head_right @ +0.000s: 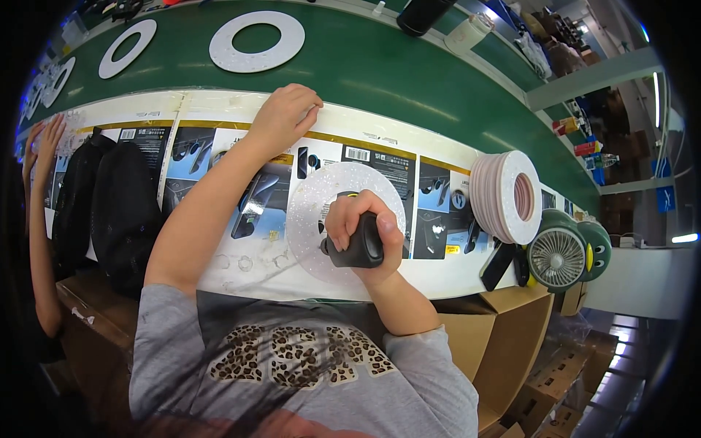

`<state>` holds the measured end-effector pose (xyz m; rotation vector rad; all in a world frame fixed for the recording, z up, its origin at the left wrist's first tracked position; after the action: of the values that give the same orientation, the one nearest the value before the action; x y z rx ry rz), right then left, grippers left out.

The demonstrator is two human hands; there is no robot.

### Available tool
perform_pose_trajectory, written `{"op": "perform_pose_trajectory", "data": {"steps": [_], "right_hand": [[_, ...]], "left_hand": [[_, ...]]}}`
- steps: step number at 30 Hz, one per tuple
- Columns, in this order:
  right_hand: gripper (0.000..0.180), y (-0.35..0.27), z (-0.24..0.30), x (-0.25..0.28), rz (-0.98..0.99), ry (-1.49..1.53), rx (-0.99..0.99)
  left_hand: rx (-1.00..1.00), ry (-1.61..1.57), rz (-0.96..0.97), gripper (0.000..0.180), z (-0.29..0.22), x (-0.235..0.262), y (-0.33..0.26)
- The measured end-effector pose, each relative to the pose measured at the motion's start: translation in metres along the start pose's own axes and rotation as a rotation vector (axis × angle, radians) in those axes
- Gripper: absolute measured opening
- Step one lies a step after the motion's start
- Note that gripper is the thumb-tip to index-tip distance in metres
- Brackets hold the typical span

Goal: Applying a liquid adhesive or sealant to circular lighting fixture components on an assembly line.

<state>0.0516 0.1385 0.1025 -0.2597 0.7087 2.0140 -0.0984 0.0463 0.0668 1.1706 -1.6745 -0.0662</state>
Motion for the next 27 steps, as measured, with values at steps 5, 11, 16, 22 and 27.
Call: {"op": "perform_pose_trajectory", "data": {"steps": [5, 11, 16, 22, 27], "right_hand": [[0.038, 0.001, 0.010, 0.001, -0.050, 0.010, 0.033], [0.037, -0.001, 0.026, -0.005, -0.037, -0.007, 0.123], [0.041, -0.003, 0.011, -0.019, 0.036, 0.020, 0.086], [0.043, -0.003, -0.008, -0.025, 0.052, 0.041, 0.022], [0.044, -0.007, -0.009, -0.022, 0.021, 0.098, -0.006]], "left_hand": [[-0.006, -0.008, -0.003, 0.008, -0.002, -0.001, 0.002], [-0.011, -0.015, -0.013, 0.007, 0.000, 0.001, -0.001], [-0.012, -0.013, -0.005, 0.007, -0.001, 0.000, 0.000], [0.009, 0.004, 0.013, 0.007, 0.004, -0.001, -0.003], [-0.011, 0.000, 0.002, 0.007, 0.002, -0.005, 0.001]]}}
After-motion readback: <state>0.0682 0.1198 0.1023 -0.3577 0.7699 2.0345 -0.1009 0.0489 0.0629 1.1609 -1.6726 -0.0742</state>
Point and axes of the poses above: each hand's wrist, its own y-axis towards the middle knuckle, its own x-axis out of the back of the hand, z = x × y, the point moved 10 cm from there along y, towards the middle knuckle, and after that the axes turned 10 degrees about z, right-handed, at the moved point
